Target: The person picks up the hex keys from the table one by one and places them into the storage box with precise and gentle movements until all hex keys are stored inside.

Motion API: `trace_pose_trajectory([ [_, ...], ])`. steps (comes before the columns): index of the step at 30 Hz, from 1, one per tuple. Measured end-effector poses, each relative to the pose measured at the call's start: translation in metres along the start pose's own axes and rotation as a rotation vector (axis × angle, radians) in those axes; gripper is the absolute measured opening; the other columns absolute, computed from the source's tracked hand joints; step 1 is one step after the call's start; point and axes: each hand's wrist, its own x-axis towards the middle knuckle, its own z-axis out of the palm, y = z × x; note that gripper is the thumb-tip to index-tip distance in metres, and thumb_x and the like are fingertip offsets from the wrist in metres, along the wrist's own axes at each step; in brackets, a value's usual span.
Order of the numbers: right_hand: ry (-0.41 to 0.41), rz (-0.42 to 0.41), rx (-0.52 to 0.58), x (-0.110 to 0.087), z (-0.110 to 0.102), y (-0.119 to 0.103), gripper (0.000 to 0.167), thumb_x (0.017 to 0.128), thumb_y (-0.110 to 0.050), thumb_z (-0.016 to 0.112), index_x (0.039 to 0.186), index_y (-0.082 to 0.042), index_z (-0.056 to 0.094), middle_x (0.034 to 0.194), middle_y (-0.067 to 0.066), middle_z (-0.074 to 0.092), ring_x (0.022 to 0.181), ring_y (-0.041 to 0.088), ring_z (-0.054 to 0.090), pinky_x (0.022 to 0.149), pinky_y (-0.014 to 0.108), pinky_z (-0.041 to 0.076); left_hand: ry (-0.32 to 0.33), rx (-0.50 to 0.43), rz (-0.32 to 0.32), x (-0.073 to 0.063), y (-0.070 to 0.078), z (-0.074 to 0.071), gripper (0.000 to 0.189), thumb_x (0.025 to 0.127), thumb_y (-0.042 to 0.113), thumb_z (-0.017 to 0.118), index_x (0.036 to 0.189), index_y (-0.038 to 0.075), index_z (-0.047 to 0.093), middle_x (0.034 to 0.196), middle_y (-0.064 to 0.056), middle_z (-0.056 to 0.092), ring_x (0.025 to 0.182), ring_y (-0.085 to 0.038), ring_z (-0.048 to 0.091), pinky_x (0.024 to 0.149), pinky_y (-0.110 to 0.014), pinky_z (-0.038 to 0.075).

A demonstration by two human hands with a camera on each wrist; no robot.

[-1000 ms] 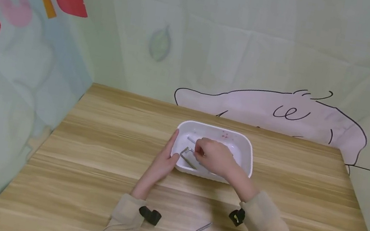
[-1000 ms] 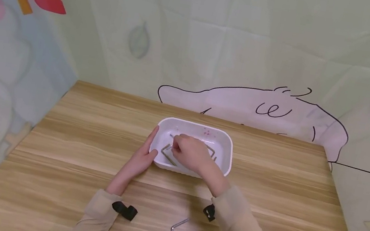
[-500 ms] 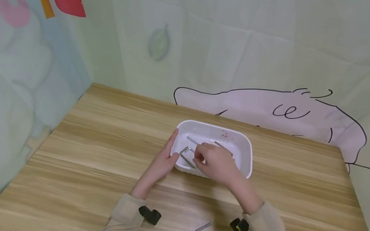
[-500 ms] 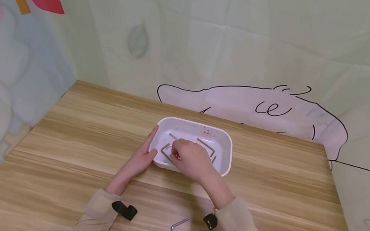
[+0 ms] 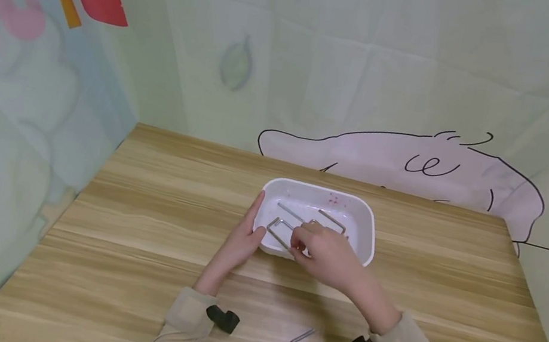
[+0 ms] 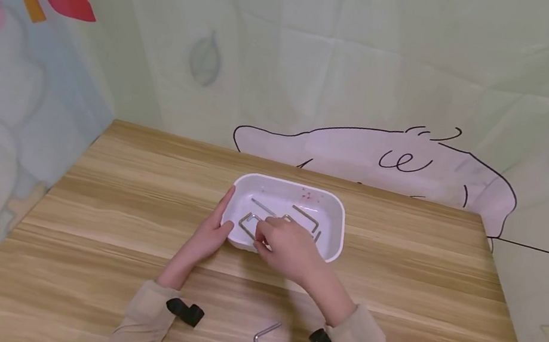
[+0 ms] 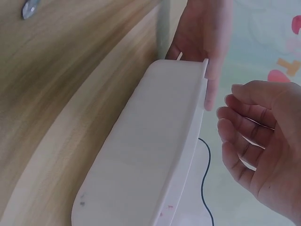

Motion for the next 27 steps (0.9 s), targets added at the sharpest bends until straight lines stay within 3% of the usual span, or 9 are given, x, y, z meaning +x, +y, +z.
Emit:
trace_pose_trajectory([
  [12,0.023,-0.095,-0.017,-0.017,0.004,-0.011,0.007,0.086,-0.021,0.069,0.083,-0.020,0.063,0.079,-0.012,0.063,0.071,0.004,0.058,0.066,0.021,0.052,-0.002,0.007,0.000,0.000,0.000,0.000,0.076,0.091,0.006,0.043,0.156,0.028,0.010,0.162,-0.008,0.017,0.147,-0.029,0.023,0.121,-0.045,0.022],
  [27,0.070,-0.188,-0.027,-0.042,0.016,-0.024,0.009,0.083,-0.020,0.071,0.083,-0.020,0.062,0.078,-0.013,0.060,0.070,0.003,0.056,0.064,0.020,0.050,-0.005,0.006,0.006,0.000,0.002,0.000,0.075,0.091,0.005,0.043,0.156,0.025,0.010,0.162,-0.006,0.016,0.148,-0.026,0.019,0.122,-0.044,0.019],
])
